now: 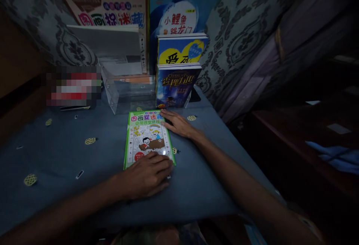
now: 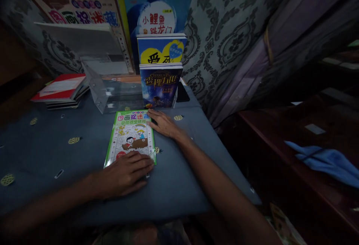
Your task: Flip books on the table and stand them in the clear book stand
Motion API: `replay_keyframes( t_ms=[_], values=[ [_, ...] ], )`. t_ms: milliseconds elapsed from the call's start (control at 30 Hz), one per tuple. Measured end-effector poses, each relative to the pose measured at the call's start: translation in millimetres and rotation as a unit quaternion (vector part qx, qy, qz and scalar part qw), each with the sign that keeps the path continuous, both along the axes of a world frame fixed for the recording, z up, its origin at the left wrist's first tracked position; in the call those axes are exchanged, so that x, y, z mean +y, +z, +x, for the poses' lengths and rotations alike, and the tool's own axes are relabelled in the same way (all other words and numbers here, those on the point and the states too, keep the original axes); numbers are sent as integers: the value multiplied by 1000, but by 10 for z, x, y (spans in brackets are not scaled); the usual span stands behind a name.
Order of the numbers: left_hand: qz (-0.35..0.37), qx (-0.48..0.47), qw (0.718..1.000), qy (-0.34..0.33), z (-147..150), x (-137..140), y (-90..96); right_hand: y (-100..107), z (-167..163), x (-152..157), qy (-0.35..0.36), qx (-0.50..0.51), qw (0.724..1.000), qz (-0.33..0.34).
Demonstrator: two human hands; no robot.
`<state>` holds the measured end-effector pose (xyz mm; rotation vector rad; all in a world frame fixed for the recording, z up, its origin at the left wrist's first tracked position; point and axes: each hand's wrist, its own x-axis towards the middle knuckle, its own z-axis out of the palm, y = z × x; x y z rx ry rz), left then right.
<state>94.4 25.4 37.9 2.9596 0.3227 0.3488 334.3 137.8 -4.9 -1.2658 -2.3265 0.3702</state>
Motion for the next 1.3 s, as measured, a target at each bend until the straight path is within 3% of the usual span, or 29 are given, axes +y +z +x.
replay_keyframes(
  t_ms=[133,300,400,533,600,767,967,1133,1300],
  values=[
    [-6,8,1000,-12,213,23,10,9,7,-8,-3,-2,1000,5],
    [-18,-13,1000,5,152,226,15,3,13,4,-6,-14,1000,8],
    [12,-29,995,93,-39,541,-58,8,3,-8,-7,-4,1000,10],
    [58,-40,957,283,-401,1037,-168,37,-29,-57,-7,7,1000,9],
    [65,-37,945,320,-544,1216,-195,54,-44,-83,-8,7,1000,7],
    [77,-26,947,310,-562,1378,-205,79,-39,-118,-5,29,1000,-9],
    [60,-18,960,273,-152,1448,-172,94,-7,-116,-11,103,995,-13],
    [51,5,970,236,227,1453,-91,106,-22,-118,-25,153,986,-54],
    [55,25,975,216,420,1432,-76,83,-26,-108,-45,172,981,-78]
  ],
)
